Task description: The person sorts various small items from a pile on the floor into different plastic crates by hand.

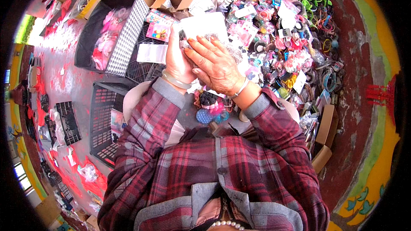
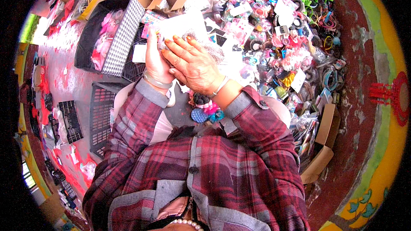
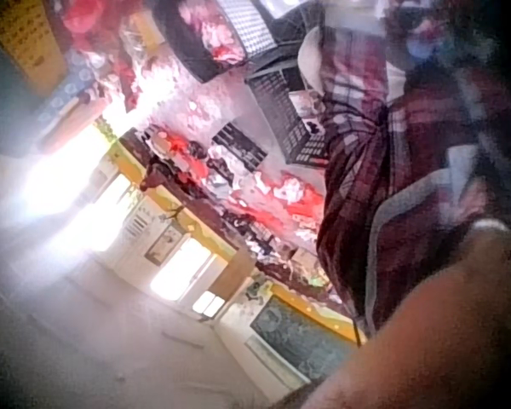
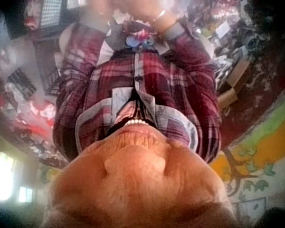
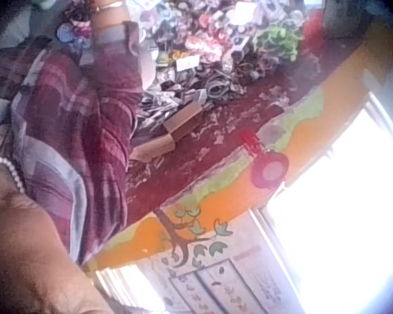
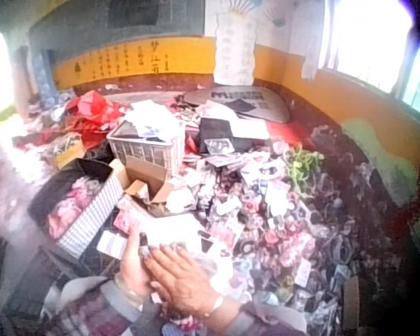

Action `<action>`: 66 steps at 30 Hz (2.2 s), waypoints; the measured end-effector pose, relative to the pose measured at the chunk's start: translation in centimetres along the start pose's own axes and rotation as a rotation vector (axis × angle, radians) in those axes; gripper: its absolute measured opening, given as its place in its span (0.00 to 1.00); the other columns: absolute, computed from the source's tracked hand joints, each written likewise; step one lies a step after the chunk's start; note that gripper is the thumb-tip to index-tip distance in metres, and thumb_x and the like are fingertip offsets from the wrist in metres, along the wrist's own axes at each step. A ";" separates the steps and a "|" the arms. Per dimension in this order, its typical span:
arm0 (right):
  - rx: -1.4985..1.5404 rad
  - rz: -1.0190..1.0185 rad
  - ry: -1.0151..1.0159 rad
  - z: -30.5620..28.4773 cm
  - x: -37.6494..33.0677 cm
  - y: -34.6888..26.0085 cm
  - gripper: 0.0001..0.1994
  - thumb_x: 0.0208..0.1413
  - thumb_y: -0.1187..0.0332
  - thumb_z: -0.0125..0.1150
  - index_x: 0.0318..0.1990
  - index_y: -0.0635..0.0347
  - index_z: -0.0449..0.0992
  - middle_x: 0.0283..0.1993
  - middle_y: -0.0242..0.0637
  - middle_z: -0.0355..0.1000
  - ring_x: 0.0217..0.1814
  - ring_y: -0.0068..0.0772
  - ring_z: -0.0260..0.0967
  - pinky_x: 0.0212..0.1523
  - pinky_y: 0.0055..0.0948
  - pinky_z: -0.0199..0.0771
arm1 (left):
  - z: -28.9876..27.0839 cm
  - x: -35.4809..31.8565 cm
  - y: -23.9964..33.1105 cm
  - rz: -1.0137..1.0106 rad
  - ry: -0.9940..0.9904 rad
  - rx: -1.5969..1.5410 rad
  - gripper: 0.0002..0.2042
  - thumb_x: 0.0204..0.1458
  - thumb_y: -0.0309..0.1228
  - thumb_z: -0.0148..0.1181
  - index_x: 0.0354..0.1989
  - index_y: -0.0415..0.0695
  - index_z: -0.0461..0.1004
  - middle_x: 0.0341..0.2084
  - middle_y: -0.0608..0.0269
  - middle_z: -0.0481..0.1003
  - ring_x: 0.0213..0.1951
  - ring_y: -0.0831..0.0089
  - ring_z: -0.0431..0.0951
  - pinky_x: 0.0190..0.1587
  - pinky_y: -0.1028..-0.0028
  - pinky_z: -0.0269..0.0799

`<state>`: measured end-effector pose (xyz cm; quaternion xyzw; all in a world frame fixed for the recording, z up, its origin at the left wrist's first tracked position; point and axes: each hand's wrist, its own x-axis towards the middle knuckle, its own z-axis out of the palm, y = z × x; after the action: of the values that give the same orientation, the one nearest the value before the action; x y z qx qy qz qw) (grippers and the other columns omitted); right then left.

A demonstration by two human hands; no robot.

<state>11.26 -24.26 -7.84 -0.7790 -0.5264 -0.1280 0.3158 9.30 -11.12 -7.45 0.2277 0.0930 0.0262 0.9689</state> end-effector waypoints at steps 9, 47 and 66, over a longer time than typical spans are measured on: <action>-0.007 0.238 0.236 -0.2 0.5 4.2 0.20 0.52 0.64 0.53 0.52 0.59 0.65 0.57 0.48 0.59 0.63 0.53 0.51 0.62 0.43 0.50 | -0.1 -0.4 -2.2 -0.143 -0.146 -0.007 0.23 0.57 0.45 0.42 0.57 0.45 0.58 0.53 0.62 0.63 0.55 0.66 0.63 0.58 0.62 0.57; 0.650 0.715 -0.023 -2.2 -0.9 6.6 0.17 0.45 0.66 0.64 0.41 0.67 0.72 0.32 0.33 0.71 0.32 0.20 0.66 0.35 0.23 0.68 | -2.5 1.9 1.4 -0.011 -0.189 1.086 0.08 0.52 0.30 0.55 0.34 0.38 0.74 0.23 0.69 0.73 0.23 0.86 0.70 0.22 0.84 0.65; 1.073 0.905 -0.003 -5.8 -0.8 6.4 0.14 0.43 0.76 0.62 0.40 0.67 0.72 0.31 0.29 0.71 0.30 0.18 0.68 0.33 0.18 0.68 | -1.9 1.7 2.1 0.168 0.087 0.502 0.09 0.49 0.26 0.57 0.35 0.32 0.74 0.29 0.58 0.76 0.30 0.75 0.77 0.36 0.78 0.72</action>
<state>17.53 -30.04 -6.08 -0.6584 -0.1412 0.2947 0.6780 10.55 -8.23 -8.46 0.4666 0.1188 0.0925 0.8716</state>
